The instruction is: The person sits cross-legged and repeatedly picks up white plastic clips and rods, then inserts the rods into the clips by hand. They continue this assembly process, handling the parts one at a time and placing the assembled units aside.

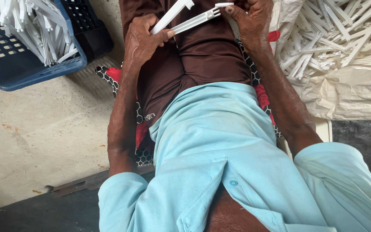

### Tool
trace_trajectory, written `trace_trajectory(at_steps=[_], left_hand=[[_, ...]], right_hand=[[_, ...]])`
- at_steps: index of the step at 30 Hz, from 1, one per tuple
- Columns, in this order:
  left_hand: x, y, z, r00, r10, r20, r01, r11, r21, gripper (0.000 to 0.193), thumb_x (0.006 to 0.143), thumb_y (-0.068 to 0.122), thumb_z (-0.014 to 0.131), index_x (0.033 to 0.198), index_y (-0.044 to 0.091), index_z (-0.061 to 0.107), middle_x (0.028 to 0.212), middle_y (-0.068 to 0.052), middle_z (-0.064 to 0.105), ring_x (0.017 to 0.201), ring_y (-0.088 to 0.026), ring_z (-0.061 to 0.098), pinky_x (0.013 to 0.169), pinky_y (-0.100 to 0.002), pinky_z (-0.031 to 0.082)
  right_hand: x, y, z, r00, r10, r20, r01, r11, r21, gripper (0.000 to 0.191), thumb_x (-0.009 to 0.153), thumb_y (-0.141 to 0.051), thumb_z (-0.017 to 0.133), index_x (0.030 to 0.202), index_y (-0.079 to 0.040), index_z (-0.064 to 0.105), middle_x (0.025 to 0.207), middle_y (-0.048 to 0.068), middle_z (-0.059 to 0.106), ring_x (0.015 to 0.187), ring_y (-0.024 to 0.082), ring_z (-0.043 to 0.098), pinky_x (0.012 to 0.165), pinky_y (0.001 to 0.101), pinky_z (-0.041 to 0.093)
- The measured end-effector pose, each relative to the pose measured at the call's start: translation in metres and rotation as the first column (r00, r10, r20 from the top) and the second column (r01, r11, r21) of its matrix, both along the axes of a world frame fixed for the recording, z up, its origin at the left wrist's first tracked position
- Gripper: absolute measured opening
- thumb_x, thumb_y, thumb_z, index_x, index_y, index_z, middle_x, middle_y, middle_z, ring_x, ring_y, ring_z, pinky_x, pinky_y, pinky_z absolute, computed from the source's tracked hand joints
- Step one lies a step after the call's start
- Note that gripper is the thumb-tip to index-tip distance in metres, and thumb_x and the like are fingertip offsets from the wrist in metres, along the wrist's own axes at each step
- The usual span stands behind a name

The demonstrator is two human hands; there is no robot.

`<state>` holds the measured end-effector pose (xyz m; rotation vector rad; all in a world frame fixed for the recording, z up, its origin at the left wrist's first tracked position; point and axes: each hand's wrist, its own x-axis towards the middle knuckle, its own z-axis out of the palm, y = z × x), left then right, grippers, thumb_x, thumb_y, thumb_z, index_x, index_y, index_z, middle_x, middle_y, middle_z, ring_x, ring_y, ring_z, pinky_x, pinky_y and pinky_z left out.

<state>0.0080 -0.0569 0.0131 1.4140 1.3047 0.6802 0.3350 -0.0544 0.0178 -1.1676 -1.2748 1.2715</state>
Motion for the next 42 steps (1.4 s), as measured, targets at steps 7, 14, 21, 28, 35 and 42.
trace_trajectory(at_steps=[7, 14, 21, 28, 35, 42], left_hand=[[-0.001, -0.003, -0.011, 0.999, 0.003, -0.038, -0.002, 1.0, 0.025, 0.054, 0.086, 0.053, 0.089, 0.072, 0.01, 0.06, 0.063, -0.006, 0.068, 0.058, -0.012, 0.073, 0.051, -0.028, 0.061], [-0.003, -0.005, -0.011, 0.998, -0.005, -0.066, 0.007, 0.999, 0.032, 0.05, 0.086, 0.051, 0.089, 0.075, 0.01, 0.064, 0.064, -0.005, 0.069, 0.058, -0.012, 0.073, 0.053, -0.028, 0.061], [-0.002, -0.006, -0.01, 0.997, -0.021, -0.075, 0.026, 0.997, 0.072, 0.05, 0.087, 0.05, 0.09, 0.075, 0.01, 0.063, 0.065, -0.005, 0.069, 0.059, -0.012, 0.073, 0.052, -0.028, 0.059], [-0.002, -0.009, -0.006, 0.99, 0.002, -0.14, 0.008, 0.998, 0.069, 0.052, 0.087, 0.051, 0.091, 0.072, 0.012, 0.06, 0.062, -0.004, 0.068, 0.057, -0.01, 0.069, 0.049, -0.027, 0.052], [-0.004, -0.011, -0.006, 0.968, -0.01, -0.25, 0.048, 0.988, 0.145, 0.063, 0.087, 0.051, 0.094, 0.067, 0.01, 0.05, 0.056, -0.003, 0.049, 0.051, -0.013, 0.047, 0.046, -0.031, 0.037], [-0.005, -0.012, -0.006, 0.992, -0.017, -0.125, 0.032, 0.993, 0.114, 0.057, 0.089, 0.055, 0.09, 0.069, 0.015, 0.053, 0.059, 0.003, 0.059, 0.054, -0.006, 0.059, 0.047, -0.026, 0.046]], right_hand=[[0.005, -0.003, 0.001, 0.976, 0.051, 0.21, -0.063, 0.997, 0.05, 0.013, 0.104, -0.01, 0.086, 0.107, -0.002, 0.076, 0.092, 0.002, 0.07, 0.082, 0.009, 0.062, 0.076, 0.0237, 0.052], [0.0, -0.001, 0.007, 0.985, 0.099, 0.141, -0.102, 0.995, 0.016, 0.012, 0.107, -0.014, 0.082, 0.11, -0.004, 0.075, 0.098, 0.001, 0.073, 0.088, 0.009, 0.065, 0.082, 0.0247, 0.056], [0.004, -0.003, 0.005, 0.983, 0.113, 0.147, -0.108, 0.993, -0.04, 0.014, 0.109, -0.016, 0.082, 0.111, -0.005, 0.074, 0.102, 0.001, 0.073, 0.094, 0.01, 0.066, 0.087, 0.0269, 0.055], [0.007, -0.003, 0.014, 0.936, 0.154, 0.316, -0.163, 0.987, 0.002, 0.016, 0.11, -0.019, 0.078, 0.111, -0.004, 0.073, 0.101, 0.001, 0.073, 0.094, 0.009, 0.067, 0.086, 0.0264, 0.055], [-0.006, -0.012, 0.016, 0.995, 0.092, 0.021, -0.089, 0.989, -0.122, 0.02, 0.108, -0.02, 0.082, 0.11, -0.003, 0.072, 0.102, 0.003, 0.072, 0.097, 0.013, 0.067, 0.091, 0.0279, 0.055], [-0.001, -0.013, 0.008, 0.883, 0.147, 0.446, -0.168, 0.986, 0.007, 0.027, 0.115, -0.027, 0.07, 0.104, -0.002, 0.068, 0.09, 0.005, 0.065, 0.083, 0.013, 0.061, 0.076, 0.031, 0.049]])
